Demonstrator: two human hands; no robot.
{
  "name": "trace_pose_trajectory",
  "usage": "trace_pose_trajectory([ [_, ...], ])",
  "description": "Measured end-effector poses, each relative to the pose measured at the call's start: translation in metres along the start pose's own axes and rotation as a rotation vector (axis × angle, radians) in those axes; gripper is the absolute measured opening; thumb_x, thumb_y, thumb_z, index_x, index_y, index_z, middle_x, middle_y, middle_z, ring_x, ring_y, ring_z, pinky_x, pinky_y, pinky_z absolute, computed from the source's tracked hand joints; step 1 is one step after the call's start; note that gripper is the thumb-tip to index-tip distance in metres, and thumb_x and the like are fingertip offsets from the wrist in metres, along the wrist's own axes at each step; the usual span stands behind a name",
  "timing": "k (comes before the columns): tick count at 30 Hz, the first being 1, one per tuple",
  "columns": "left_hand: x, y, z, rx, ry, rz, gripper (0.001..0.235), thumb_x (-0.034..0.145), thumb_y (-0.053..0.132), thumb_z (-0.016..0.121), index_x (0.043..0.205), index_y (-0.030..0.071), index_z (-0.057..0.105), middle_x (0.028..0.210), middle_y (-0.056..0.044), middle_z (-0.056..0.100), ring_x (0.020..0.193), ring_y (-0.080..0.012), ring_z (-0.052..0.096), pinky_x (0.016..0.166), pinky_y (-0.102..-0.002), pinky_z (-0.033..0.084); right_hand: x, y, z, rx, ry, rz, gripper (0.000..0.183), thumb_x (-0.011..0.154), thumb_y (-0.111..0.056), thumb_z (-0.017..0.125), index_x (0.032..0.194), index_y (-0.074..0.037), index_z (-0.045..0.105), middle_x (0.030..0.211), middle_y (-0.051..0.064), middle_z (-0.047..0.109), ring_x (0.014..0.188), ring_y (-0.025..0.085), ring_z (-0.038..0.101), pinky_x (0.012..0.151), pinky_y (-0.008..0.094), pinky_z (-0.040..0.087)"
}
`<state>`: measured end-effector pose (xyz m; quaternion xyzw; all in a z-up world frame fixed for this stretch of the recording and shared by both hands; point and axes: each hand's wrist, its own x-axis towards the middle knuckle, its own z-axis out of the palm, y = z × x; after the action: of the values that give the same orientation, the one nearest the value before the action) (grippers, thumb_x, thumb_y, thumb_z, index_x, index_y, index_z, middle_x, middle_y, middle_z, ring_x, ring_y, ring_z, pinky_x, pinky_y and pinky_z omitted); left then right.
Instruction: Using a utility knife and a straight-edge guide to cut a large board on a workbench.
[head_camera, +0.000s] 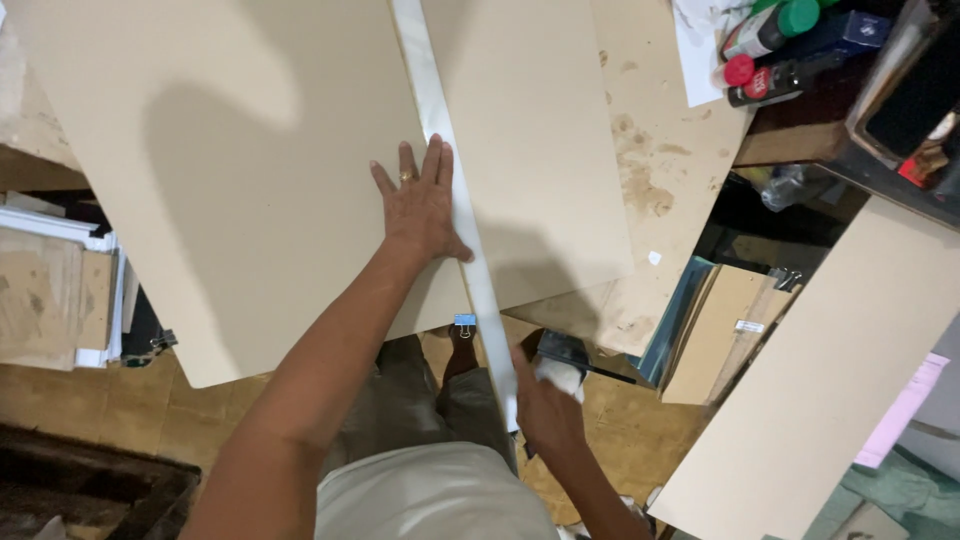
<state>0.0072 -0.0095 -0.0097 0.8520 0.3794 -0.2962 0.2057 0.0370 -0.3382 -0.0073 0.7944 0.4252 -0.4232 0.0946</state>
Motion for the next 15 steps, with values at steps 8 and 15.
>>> trace_pose_trajectory([
  [8,0.012,-0.005,0.014,-0.038,0.201,0.050,0.162,0.045,0.064,0.099,0.162,0.004,0.005,0.172,-0.011,0.007,0.154,-0.0471,0.004,0.112,-0.081,0.011,-0.013,0.035,0.015,0.286,0.191,0.023,0.055,0.104,-0.032,0.043,0.159,-0.028,0.040,0.077,0.009,0.065,0.065,0.033,0.060,0.056,0.047,0.039],
  [15,0.030,-0.025,0.016,0.021,0.157,0.146,0.145,0.057,0.067,0.092,0.159,0.002,0.013,0.168,-0.011,0.012,0.151,-0.0460,0.014,0.110,-0.073,0.023,0.029,0.009,-0.036,0.431,0.263,0.082,0.059,0.105,-0.036,0.041,0.161,-0.019,0.034,0.063,0.007,0.058,0.048,0.023,0.052,0.046,0.039,0.037],
])
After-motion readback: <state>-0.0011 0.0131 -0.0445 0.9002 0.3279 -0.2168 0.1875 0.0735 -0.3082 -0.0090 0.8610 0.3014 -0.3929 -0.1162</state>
